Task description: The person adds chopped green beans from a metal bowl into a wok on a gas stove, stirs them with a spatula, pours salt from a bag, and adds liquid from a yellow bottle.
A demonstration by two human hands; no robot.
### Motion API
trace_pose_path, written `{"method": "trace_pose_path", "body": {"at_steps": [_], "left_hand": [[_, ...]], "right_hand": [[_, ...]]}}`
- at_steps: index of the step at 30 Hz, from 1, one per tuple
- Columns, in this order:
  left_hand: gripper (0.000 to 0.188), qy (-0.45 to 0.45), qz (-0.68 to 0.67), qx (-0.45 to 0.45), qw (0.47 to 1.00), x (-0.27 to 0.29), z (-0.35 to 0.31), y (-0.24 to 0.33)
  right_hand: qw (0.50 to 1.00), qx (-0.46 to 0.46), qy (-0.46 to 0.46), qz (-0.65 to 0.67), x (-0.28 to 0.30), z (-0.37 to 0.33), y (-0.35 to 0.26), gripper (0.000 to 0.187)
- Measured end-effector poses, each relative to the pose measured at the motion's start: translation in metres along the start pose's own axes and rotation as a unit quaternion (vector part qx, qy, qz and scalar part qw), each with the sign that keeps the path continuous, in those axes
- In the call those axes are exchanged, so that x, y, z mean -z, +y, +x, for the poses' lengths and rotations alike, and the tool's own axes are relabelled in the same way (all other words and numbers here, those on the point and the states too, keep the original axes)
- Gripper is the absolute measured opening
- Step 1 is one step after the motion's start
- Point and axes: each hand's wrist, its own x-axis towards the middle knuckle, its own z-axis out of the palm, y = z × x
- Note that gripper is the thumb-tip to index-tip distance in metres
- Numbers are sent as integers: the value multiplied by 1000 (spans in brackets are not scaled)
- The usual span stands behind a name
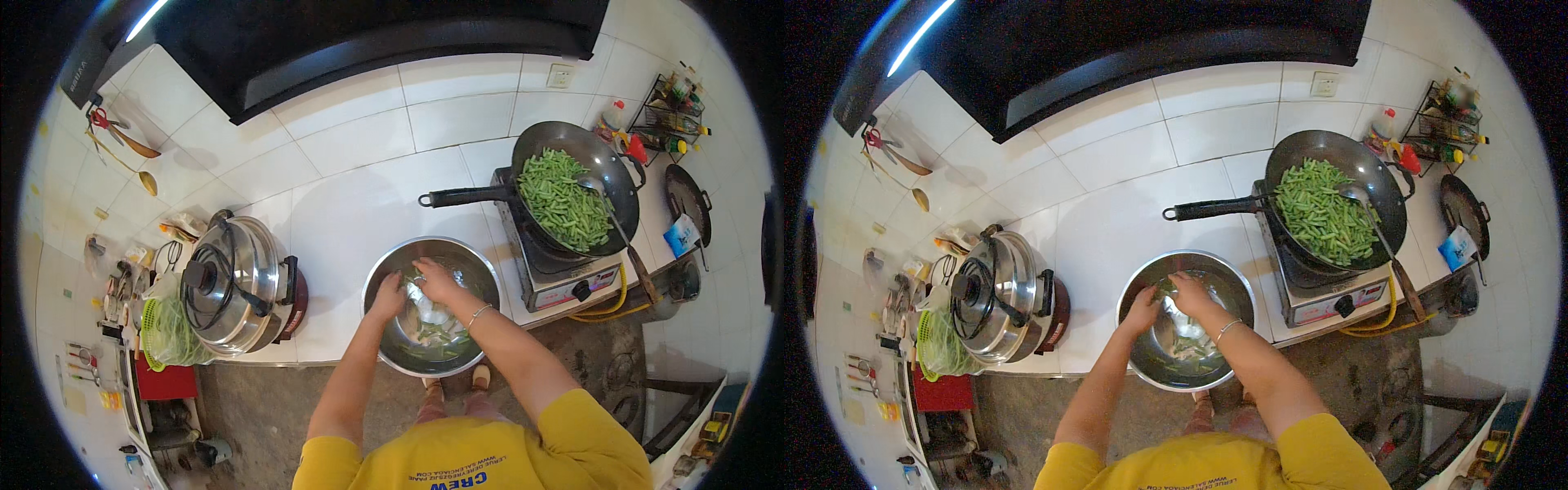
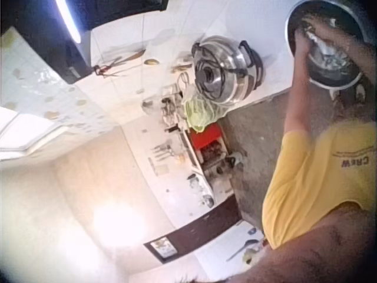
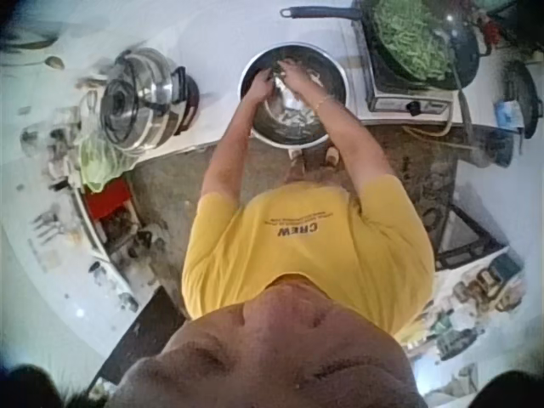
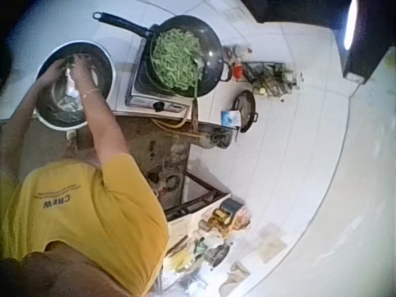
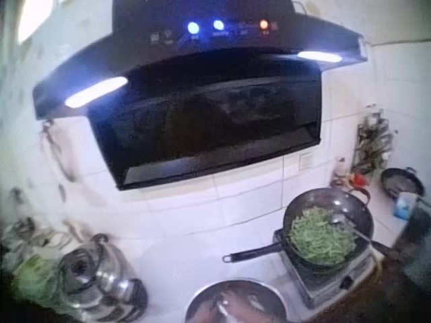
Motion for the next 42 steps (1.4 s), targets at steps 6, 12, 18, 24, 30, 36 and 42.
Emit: {"method": "trace_pose_path", "body": {"at_steps": [6, 12, 18, 24, 30, 36, 42], "left_hand": [[26, -110, -49, 174, 977, -31, 10, -10], [32, -349, 86, 69, 931, -55, -13, -27], [30, -347, -83, 268, 895, -41, -52, 50], [27, -265, -264, 433, 820, -67, -63, 53], [29, -23, -607, 443, 659, -83, -75, 81], [36, 121, -609, 316, 717, -79, -65, 91], [26, 139, -651, 361, 653, -84, -69, 59]], "right_hand": [[981, -55, -147, -111, -22, 10, 12, 27], [949, -119, -253, -147, -6, -25, 33, 20], [903, -94, -398, -134, 18, -59, 30, 28], [877, 74, -426, -211, -27, -75, 54, 31], [778, -375, -134, 486, -8, -113, -1, 61], [917, -126, 87, 369, 22, -116, -65, 63], [901, -217, 26, 374, -3, -110, -72, 69]]}}
